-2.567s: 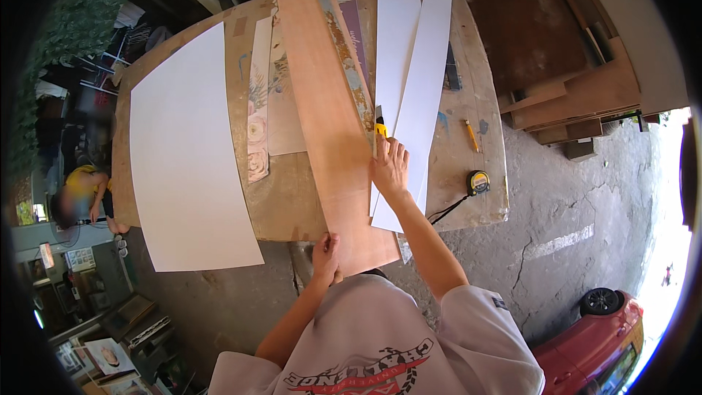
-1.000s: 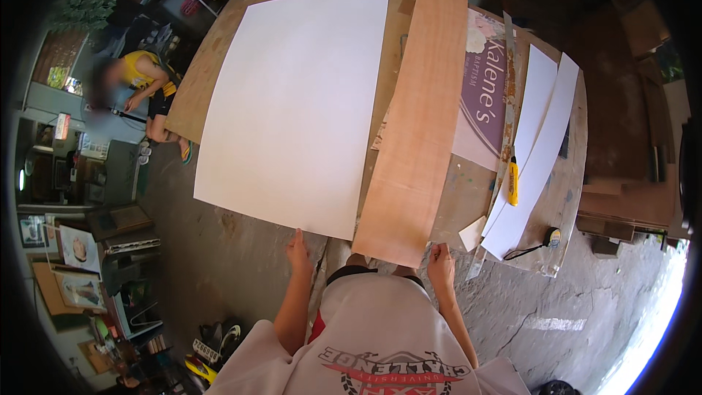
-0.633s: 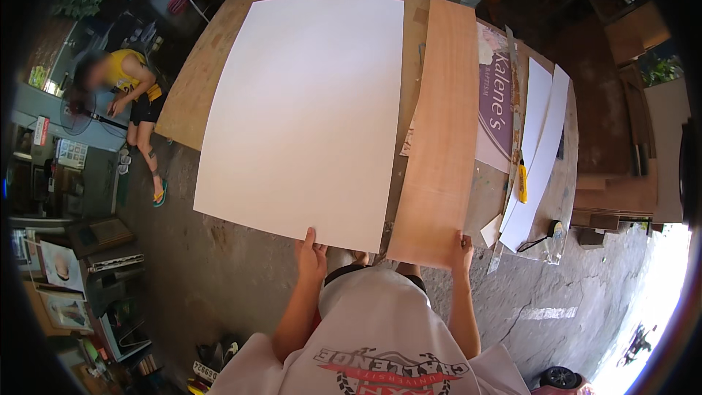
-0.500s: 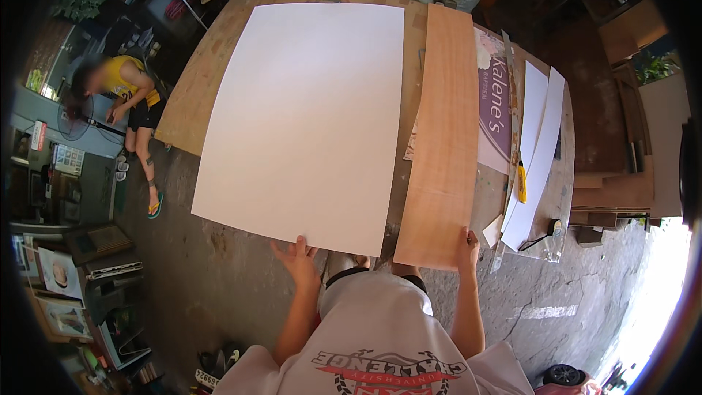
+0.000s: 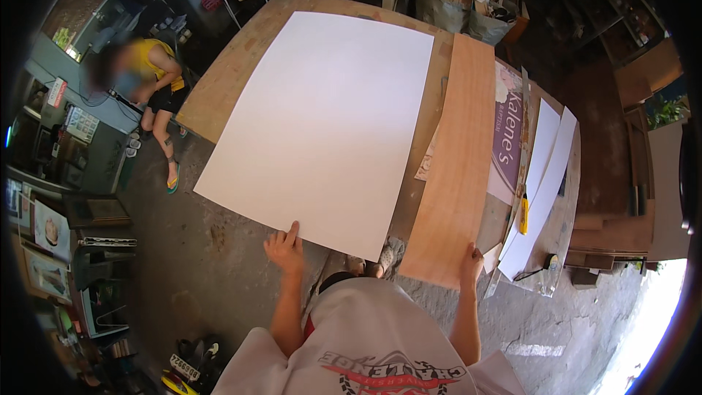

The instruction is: The person measures a framed artwork, then moves to a workbench to measure and mark a large white board using a tape measure, pencil, and straightedge. They mark multiple points and draw straight lines across the board surface.

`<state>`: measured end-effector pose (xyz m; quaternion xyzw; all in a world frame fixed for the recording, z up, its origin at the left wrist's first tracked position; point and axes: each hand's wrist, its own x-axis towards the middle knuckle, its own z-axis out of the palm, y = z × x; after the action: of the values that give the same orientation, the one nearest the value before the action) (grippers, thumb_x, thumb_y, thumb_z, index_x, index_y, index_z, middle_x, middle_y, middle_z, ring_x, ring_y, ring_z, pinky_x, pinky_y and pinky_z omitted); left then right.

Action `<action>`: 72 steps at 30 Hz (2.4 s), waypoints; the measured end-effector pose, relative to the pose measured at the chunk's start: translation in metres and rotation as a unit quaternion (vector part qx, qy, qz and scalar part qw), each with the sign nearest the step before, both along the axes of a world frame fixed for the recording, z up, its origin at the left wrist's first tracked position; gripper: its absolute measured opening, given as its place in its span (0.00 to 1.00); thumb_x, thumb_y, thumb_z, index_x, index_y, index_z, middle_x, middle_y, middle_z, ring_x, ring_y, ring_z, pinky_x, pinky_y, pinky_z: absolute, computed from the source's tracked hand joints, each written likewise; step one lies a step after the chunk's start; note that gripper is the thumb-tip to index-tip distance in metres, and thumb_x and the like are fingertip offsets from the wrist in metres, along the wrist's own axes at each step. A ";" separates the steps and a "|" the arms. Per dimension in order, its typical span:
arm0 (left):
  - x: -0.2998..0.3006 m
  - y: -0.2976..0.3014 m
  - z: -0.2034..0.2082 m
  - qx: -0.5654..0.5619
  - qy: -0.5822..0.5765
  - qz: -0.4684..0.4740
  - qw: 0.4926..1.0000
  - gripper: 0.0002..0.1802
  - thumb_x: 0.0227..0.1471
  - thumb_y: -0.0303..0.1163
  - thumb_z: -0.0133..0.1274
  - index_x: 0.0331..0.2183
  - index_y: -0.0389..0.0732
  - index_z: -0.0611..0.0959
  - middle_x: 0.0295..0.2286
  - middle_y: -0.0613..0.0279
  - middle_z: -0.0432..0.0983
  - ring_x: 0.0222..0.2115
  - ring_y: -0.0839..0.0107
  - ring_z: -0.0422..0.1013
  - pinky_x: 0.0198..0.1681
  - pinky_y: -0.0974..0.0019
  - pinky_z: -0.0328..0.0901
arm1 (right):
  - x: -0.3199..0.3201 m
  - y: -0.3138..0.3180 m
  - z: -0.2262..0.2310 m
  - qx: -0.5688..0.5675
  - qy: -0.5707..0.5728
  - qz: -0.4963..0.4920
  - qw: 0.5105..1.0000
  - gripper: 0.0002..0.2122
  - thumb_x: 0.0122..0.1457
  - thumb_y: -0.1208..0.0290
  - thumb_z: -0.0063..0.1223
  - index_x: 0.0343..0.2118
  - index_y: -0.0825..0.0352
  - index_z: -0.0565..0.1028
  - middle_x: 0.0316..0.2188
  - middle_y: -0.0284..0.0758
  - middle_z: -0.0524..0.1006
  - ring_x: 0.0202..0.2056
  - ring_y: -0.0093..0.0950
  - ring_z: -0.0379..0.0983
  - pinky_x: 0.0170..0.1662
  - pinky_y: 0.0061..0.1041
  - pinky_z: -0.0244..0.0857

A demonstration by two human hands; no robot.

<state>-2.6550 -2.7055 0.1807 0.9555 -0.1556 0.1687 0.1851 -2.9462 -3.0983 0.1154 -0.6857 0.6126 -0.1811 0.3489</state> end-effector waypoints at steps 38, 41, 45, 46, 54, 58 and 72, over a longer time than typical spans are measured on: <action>0.513 0.049 0.570 -0.412 -0.296 -0.244 0.826 0.15 0.59 0.37 0.64 0.37 0.32 0.85 0.31 0.61 0.83 0.31 0.79 0.75 0.38 0.74 0.68 | 0.312 0.201 0.013 -0.035 -0.014 -0.047 0.998 0.24 0.69 0.54 0.43 0.29 0.74 0.78 0.26 0.55 0.79 0.34 0.56 0.78 0.36 0.50 0.69; 0.490 0.036 0.565 -0.429 -0.297 -0.205 0.828 0.16 0.58 0.38 0.64 0.36 0.32 0.85 0.32 0.61 0.83 0.32 0.79 0.76 0.39 0.74 0.68 | 0.302 0.196 0.016 -0.041 0.076 0.051 0.995 0.19 0.68 0.59 0.47 0.27 0.71 0.78 0.26 0.53 0.79 0.34 0.54 0.78 0.37 0.50 0.70; 0.435 0.015 0.552 -0.387 -0.333 -0.184 0.840 0.19 0.58 0.41 0.64 0.37 0.33 0.85 0.33 0.61 0.83 0.35 0.75 0.76 0.42 0.70 0.69 | 0.269 0.172 0.021 -0.045 0.054 0.073 0.995 0.16 0.66 0.63 0.49 0.27 0.70 0.78 0.25 0.51 0.79 0.33 0.53 0.78 0.35 0.45 0.71; 0.417 0.010 0.544 -0.355 -0.353 -0.178 0.847 0.19 0.58 0.42 0.63 0.36 0.33 0.85 0.33 0.60 0.83 0.34 0.73 0.76 0.41 0.69 0.69 | 0.260 0.163 0.022 -0.046 0.039 0.084 0.995 0.15 0.66 0.63 0.50 0.27 0.70 0.78 0.24 0.51 0.79 0.32 0.53 0.78 0.35 0.44 0.71; 0.210 0.001 0.354 -0.019 -0.374 -0.130 0.918 0.15 0.62 0.42 0.56 0.36 0.40 0.89 0.33 0.56 0.85 0.28 0.61 0.80 0.30 0.62 0.70 | 0.215 0.059 0.057 0.166 -0.307 0.044 0.936 0.21 0.70 0.53 0.48 0.34 0.70 0.79 0.16 0.34 0.73 0.14 0.21 0.61 0.18 0.25 0.51; 0.103 -0.014 0.217 -0.131 -0.120 -0.379 0.908 0.11 0.58 0.24 0.57 0.42 0.36 0.88 0.36 0.51 0.85 0.38 0.62 0.83 0.46 0.59 0.76 | 0.196 0.040 0.086 0.355 -0.444 0.077 0.819 0.28 0.70 0.44 0.42 0.38 0.70 0.80 0.18 0.30 0.75 0.13 0.14 0.56 0.16 0.19 0.44; 0.257 0.161 -0.016 -0.066 0.117 0.045 0.990 0.25 0.55 0.38 0.63 0.49 0.32 0.79 0.51 0.42 0.73 0.54 0.44 0.68 0.57 0.48 0.63 | 0.195 0.089 -0.008 0.033 -0.064 0.085 0.994 0.24 0.60 0.52 0.61 0.23 0.74 0.71 0.16 0.47 0.68 0.19 0.40 0.71 0.27 0.40 0.62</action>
<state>-2.3977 -2.5441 0.1645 0.9603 -0.0786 0.0735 0.2573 -2.7510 -3.0097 0.1079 -0.7103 0.5344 -0.1734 0.4240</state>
